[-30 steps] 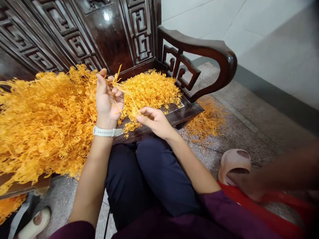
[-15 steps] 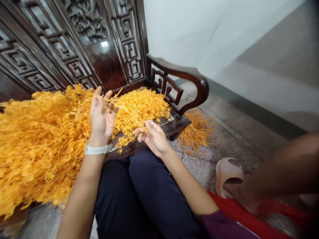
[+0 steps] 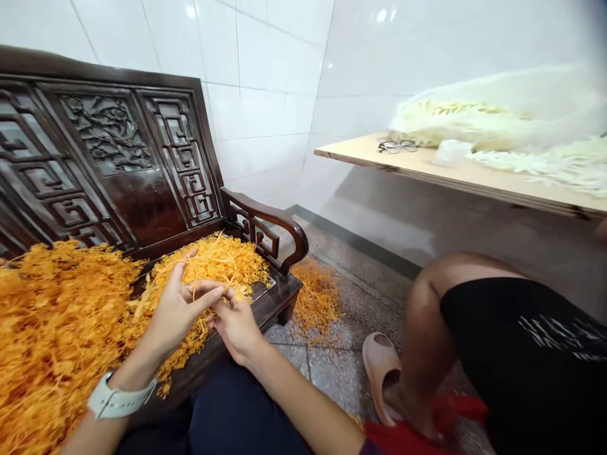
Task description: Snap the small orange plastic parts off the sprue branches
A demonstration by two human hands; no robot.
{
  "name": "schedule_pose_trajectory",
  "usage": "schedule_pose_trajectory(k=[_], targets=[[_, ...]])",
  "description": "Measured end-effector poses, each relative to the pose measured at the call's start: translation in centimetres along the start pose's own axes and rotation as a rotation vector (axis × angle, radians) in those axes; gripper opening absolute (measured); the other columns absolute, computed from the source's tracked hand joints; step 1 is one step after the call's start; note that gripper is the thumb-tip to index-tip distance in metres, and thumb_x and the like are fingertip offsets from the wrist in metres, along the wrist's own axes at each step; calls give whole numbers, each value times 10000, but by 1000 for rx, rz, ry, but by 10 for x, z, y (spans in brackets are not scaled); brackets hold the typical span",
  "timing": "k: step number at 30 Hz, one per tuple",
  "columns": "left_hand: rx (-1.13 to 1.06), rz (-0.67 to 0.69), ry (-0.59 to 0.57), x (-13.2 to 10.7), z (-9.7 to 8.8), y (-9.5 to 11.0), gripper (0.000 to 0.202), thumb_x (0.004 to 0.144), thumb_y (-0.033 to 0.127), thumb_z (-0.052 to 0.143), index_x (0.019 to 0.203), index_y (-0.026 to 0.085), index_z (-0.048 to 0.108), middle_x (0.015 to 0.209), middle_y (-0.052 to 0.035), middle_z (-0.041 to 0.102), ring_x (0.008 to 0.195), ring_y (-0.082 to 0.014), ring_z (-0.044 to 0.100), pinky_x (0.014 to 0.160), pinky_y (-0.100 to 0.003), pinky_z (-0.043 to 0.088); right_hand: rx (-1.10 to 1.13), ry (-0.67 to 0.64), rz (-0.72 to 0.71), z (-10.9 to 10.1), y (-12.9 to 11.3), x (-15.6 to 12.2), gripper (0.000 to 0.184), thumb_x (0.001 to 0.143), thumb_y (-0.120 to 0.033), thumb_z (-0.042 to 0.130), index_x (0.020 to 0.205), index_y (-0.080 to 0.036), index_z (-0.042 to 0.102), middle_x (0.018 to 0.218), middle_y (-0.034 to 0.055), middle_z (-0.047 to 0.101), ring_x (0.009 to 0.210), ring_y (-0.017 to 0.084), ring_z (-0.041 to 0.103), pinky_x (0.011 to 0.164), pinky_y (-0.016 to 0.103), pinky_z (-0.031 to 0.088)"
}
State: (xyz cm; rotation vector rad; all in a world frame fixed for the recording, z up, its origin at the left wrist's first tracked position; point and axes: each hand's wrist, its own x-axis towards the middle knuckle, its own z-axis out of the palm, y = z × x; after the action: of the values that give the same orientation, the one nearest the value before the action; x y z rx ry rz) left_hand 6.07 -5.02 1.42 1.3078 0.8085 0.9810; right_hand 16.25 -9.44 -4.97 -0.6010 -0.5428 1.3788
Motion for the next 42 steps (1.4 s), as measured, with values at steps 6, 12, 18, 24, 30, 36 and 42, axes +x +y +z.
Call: schedule_pose_trajectory(k=[6,12,18,24,30,36,42], targets=[[16,120,100,4,-6,-3,818,833,431,936,1493,290,474,963,-23,795,824,-192,804,794,-269,657,124,101,112,-12,8,-2,553,588,-456,1053,848,-200,638,843,-36,643,649,87,570,648,236,468],[-29,-98,-24,-3,3,-3,944,727,331,1015,1394,314,346,1265,-131,795,1158,-298,790,847,-336,682,-95,76,24,-8,4,-2,339,762,-375,926,899,-184,682,764,-43,585,581,71,448,530,220,357],[-18,-19,36,0,0,-7,944,663,287,1022,1337,267,361,825,-4,794,693,-202,782,617,-240,638,-124,56,64,-3,5,-5,327,791,-362,856,1046,-213,715,910,-16,635,635,91,471,533,226,382],[51,92,230,4,-19,-15,896,582,246,1047,1254,237,455,908,-16,761,819,-211,815,717,-253,679,-220,114,-68,-14,9,-4,278,927,-491,725,977,-221,679,964,4,622,869,152,601,756,271,510],[40,98,274,0,-32,-22,823,602,236,1034,1173,245,442,957,-17,737,773,-190,783,678,-266,662,-385,8,-195,-5,0,8,301,909,-477,770,965,-210,644,896,-3,634,824,148,588,802,289,484],[-113,29,245,-3,-29,-14,708,654,274,1018,1163,207,530,867,-4,736,709,-118,696,616,-162,540,-577,-124,-171,-3,-8,10,331,899,-494,770,868,-207,608,739,-44,520,665,121,454,646,278,389],[-89,130,337,-1,-29,-18,637,633,199,986,1090,207,544,766,24,718,605,-99,614,544,-158,457,-610,-198,-147,-7,-11,5,323,924,-478,756,854,-215,582,745,-40,496,680,127,447,654,281,395]])
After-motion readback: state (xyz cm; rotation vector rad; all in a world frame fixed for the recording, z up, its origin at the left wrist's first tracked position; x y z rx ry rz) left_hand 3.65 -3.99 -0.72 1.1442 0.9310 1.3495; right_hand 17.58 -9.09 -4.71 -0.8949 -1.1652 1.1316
